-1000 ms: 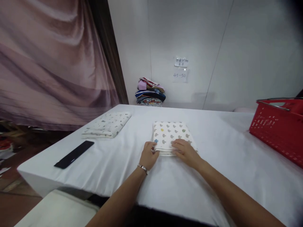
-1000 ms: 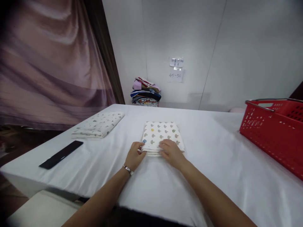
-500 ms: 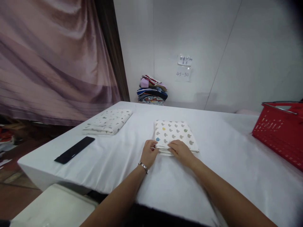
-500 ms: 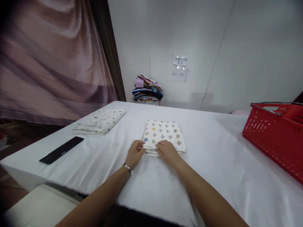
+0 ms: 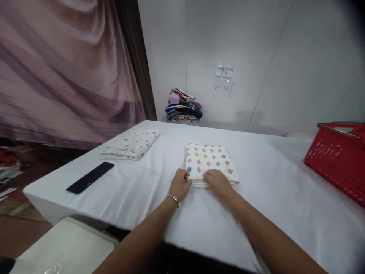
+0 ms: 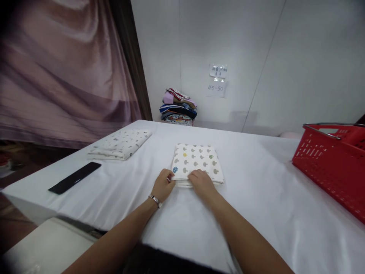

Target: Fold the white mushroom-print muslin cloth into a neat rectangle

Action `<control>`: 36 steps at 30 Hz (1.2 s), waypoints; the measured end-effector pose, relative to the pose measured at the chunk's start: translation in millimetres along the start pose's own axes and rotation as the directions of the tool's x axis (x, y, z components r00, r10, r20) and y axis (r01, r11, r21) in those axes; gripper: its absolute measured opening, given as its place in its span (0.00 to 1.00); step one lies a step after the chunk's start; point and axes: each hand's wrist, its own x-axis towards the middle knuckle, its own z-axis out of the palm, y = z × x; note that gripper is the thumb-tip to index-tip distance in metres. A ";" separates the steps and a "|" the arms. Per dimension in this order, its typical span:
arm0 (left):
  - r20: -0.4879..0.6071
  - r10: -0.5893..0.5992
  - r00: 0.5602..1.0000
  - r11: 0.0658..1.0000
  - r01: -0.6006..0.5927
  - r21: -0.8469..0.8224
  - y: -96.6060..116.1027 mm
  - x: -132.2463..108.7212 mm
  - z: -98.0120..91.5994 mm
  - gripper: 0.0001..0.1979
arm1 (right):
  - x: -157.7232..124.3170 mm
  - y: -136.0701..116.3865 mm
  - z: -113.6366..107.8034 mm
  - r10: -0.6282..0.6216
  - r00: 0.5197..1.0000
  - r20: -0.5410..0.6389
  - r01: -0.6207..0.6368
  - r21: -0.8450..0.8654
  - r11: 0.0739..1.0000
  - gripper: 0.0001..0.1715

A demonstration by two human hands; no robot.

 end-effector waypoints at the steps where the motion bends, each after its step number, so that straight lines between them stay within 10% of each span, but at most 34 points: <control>1: 0.011 -0.001 1.000 1.000 0.000 0.020 0.3 -0.5 -0.5 0.09 | -0.8 -0.3 -0.2 -0.010 1.000 0.001 0.010 -0.001 1.000 0.13; 10: 0.098 0.015 0.995 0.997 -0.007 -0.078 -3.3 -4.6 -8.1 0.09 | -9.0 -3.7 -0.2 -0.063 0.998 0.021 0.062 0.018 0.998 0.13; 14: 0.175 -0.257 0.950 0.842 0.310 -0.442 -9.7 5.3 -8.3 0.06 | -9.1 -5.3 -2.0 -0.050 0.998 0.031 0.049 0.025 0.998 0.17; 18: 0.312 -0.441 0.842 0.715 0.539 -0.446 -11.1 15.9 -4.6 0.09 | -0.1 -10.4 -12.3 0.015 0.996 0.082 -0.025 0.119 0.993 0.09; 26: 0.276 -0.351 0.895 0.783 0.442 -0.437 -9.8 15.1 5.6 0.08 | 69.7 -12.6 7.2 0.168 0.984 -0.061 -0.130 0.405 0.905 0.16; 36: 0.358 -0.269 0.894 0.870 0.385 -0.308 -24.8 11.2 -3.7 0.13 | 88.7 -7.4 63.9 0.184 0.965 0.186 -0.237 0.329 0.914 0.31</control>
